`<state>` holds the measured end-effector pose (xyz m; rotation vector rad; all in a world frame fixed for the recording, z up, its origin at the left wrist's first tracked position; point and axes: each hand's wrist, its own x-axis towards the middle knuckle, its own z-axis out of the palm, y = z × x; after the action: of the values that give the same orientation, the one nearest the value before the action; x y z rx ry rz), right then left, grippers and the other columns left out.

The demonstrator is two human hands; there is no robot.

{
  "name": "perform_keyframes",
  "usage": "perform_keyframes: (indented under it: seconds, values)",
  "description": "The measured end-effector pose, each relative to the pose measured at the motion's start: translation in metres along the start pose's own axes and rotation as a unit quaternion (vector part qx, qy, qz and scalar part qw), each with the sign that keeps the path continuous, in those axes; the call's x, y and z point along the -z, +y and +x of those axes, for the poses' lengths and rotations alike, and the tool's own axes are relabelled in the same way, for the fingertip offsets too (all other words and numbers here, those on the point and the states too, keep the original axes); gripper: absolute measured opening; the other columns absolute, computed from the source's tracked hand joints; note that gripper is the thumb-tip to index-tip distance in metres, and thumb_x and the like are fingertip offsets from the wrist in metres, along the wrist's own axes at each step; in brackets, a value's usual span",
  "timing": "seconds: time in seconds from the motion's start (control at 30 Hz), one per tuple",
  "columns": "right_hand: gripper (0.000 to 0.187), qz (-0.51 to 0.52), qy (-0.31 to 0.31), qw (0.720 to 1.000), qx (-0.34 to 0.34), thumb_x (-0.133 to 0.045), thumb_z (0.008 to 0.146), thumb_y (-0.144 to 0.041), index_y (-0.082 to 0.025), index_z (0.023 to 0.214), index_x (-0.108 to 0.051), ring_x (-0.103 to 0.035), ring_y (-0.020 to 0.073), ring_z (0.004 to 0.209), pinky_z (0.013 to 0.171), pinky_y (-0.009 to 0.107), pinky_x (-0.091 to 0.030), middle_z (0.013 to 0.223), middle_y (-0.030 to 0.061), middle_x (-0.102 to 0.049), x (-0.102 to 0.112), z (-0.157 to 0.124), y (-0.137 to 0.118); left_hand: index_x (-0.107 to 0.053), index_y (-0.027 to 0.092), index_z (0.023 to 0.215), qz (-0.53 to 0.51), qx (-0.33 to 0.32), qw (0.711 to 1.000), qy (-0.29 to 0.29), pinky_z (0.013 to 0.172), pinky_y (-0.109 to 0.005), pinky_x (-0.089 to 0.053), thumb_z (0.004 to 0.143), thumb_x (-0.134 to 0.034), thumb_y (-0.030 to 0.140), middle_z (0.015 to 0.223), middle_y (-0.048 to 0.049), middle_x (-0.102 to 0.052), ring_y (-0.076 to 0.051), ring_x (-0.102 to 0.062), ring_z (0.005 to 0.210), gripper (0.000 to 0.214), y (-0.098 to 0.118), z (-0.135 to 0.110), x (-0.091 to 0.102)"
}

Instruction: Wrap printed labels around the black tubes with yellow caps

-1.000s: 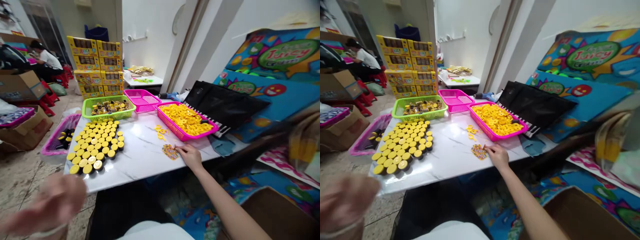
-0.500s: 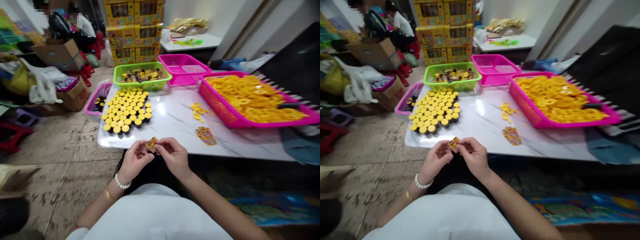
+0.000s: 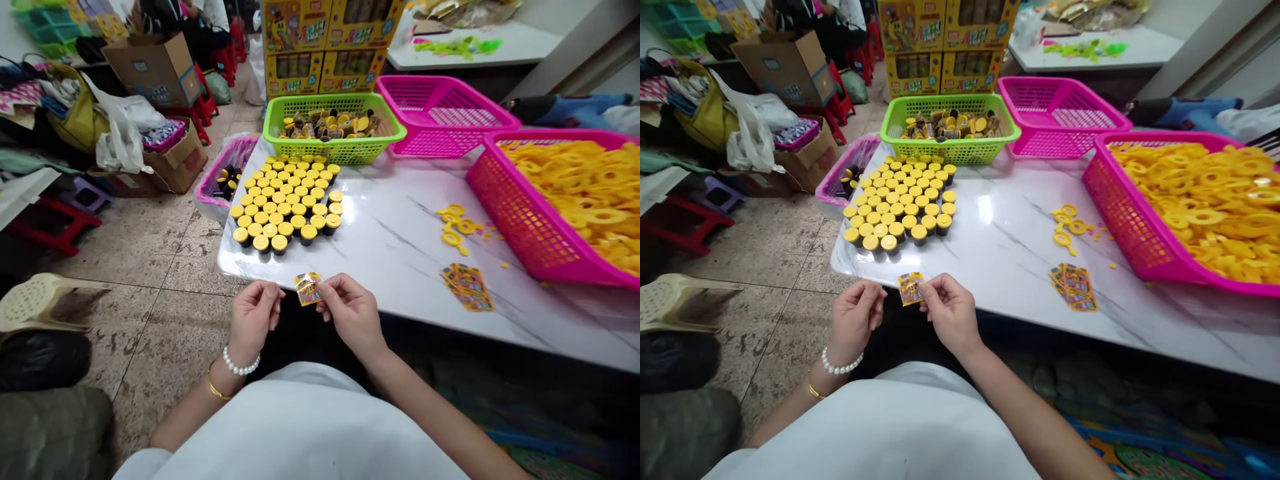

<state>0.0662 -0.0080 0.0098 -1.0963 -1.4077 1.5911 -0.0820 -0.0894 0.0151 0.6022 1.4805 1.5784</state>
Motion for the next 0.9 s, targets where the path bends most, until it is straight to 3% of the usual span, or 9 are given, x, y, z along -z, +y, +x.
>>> perform_keyframes:
  seconds: [0.07, 0.23, 0.47, 0.63, 0.8, 0.9]
  values:
    - [0.044, -0.002, 0.020, 1.000, 0.013, -0.072, 0.081, -0.062, -0.020, 0.072, -0.060, -0.050, 0.0090, 0.041, 0.039, 0.021, -0.041, 0.053, -0.0022, -0.061, -0.003, 0.000, 0.003, -0.068, 0.013, 0.071, 0.006, 0.003, 1.000, -0.008, 0.035, -0.018, -0.023, 0.083, -0.069, 0.061, 0.050, 0.0043, -0.051, -0.003, -0.037, 0.033, 0.049, -0.001, -0.003, 0.003]
    - [0.040, -0.029, 0.025, 0.998, 0.054, -0.068, 0.086, -0.059, -0.021, 0.074, -0.061, -0.052, 0.0108, 0.045, 0.043, 0.023, -0.043, 0.055, -0.0021, -0.061, -0.005, -0.003, 0.010, -0.076, 0.012, 0.081, 0.000, 0.021, 1.000, -0.023, 0.034, -0.019, -0.021, 0.083, -0.068, 0.062, 0.054, 0.0027, -0.055, -0.002, -0.038, 0.033, 0.051, -0.003, -0.004, 0.003]
    - [0.026, -0.101, -0.005, 0.986, 0.133, -0.065, 0.092, -0.044, -0.022, 0.078, -0.064, -0.057, 0.0128, 0.052, 0.052, 0.025, -0.049, 0.062, -0.0011, -0.064, -0.007, -0.008, 0.013, -0.070, 0.011, 0.064, -0.042, 0.071, 0.996, -0.028, 0.036, -0.019, -0.016, 0.066, -0.081, 0.065, 0.051, 0.0032, -0.051, -0.001, -0.033, 0.036, 0.055, 0.001, 0.000, 0.000]
    - [0.013, -0.166, -0.039, 0.964, 0.204, -0.065, 0.091, -0.030, -0.023, 0.080, -0.063, -0.061, 0.0144, 0.062, 0.060, 0.028, -0.052, 0.071, 0.0002, -0.066, -0.011, -0.007, 0.017, -0.078, 0.011, 0.078, -0.063, 0.133, 0.989, -0.023, 0.040, -0.019, -0.015, 0.059, -0.090, 0.053, 0.044, 0.0074, -0.040, -0.002, -0.027, 0.042, 0.048, 0.001, 0.003, 0.007]
    - [0.015, -0.209, -0.076, 0.954, 0.199, -0.064, 0.090, -0.029, -0.023, 0.077, -0.061, -0.059, 0.0132, 0.058, 0.056, 0.026, -0.049, 0.069, -0.0003, -0.065, -0.012, -0.007, 0.020, -0.077, 0.012, 0.064, -0.043, 0.092, 0.995, -0.005, 0.041, -0.020, -0.020, 0.061, -0.090, 0.043, 0.069, -0.0018, -0.060, -0.003, -0.036, 0.049, 0.033, -0.007, 0.003, 0.011]
    - [0.018, -0.221, -0.093, 0.955, 0.175, -0.063, 0.091, -0.031, -0.023, 0.075, -0.060, -0.055, 0.0120, 0.053, 0.050, 0.024, -0.045, 0.065, -0.0008, -0.064, -0.013, -0.008, 0.015, -0.081, 0.014, 0.070, -0.031, 0.077, 0.997, 0.001, 0.042, -0.020, -0.023, 0.065, -0.088, 0.039, 0.077, -0.0045, -0.066, -0.003, -0.039, 0.051, 0.027, -0.010, 0.001, 0.014]
